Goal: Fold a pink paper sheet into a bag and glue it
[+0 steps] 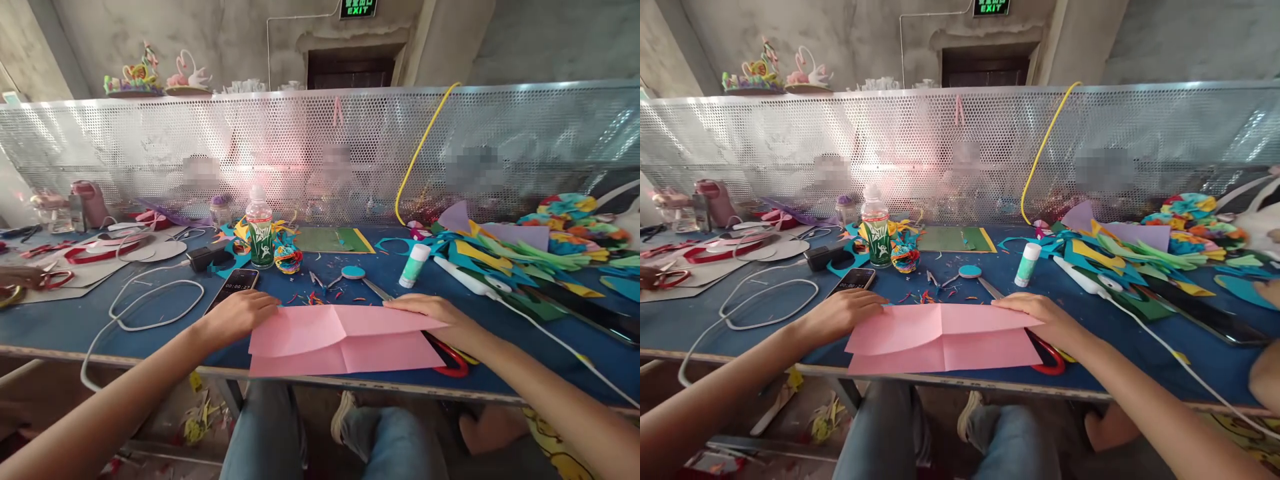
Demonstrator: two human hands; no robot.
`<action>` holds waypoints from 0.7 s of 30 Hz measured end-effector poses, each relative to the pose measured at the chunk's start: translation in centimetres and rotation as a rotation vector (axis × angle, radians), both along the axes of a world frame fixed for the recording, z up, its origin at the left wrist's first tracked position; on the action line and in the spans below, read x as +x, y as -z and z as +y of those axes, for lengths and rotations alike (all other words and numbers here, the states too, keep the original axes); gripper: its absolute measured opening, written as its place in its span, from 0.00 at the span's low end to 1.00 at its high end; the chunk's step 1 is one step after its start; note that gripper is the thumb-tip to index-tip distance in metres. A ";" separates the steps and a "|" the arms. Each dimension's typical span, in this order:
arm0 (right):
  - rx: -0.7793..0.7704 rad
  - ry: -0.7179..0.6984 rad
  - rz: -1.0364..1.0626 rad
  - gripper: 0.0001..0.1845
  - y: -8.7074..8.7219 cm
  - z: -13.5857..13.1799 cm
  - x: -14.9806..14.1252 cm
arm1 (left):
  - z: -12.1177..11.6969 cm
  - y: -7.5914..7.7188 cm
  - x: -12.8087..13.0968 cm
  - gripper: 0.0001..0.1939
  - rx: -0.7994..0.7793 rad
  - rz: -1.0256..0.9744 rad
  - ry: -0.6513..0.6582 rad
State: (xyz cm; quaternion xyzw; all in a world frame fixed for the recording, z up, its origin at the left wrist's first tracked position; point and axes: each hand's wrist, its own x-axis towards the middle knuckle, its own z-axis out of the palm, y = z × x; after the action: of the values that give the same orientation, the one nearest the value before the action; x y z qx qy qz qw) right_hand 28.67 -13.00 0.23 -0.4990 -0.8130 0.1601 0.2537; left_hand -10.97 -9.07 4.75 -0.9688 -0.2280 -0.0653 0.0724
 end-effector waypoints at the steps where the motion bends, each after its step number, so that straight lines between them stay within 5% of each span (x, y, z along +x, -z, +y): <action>1: 0.016 -0.014 -0.046 0.20 0.2 -0.2 0.2 | -0.2 0.1 0.1 0.15 0.027 0.049 0.016; 8: 0.146 -0.155 -0.333 0.27 1.1 0.1 2.0 | -1.1 0.5 0.9 0.20 0.077 0.257 0.124; 14: 0.366 -0.248 -0.452 0.29 1.4 0.5 2.5 | -1.6 -0.8 1.2 0.29 -0.056 0.283 0.152; 19: 0.480 -0.275 -0.517 0.29 1.2 0.4 2.4 | -2.4 -1.2 5.6 0.12 -0.046 0.254 0.034; 21: 0.463 -0.262 -0.526 0.29 0.9 0.2 2.2 | -3.2 -0.6 8.0 0.21 0.009 0.246 -0.051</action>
State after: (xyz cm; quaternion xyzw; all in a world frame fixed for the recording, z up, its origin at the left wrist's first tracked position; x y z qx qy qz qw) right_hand 30.85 -12.76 -0.64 -0.3441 -0.9221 -0.1304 0.1196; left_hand -2.98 -12.22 5.32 -0.9630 -0.2416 0.0546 0.1059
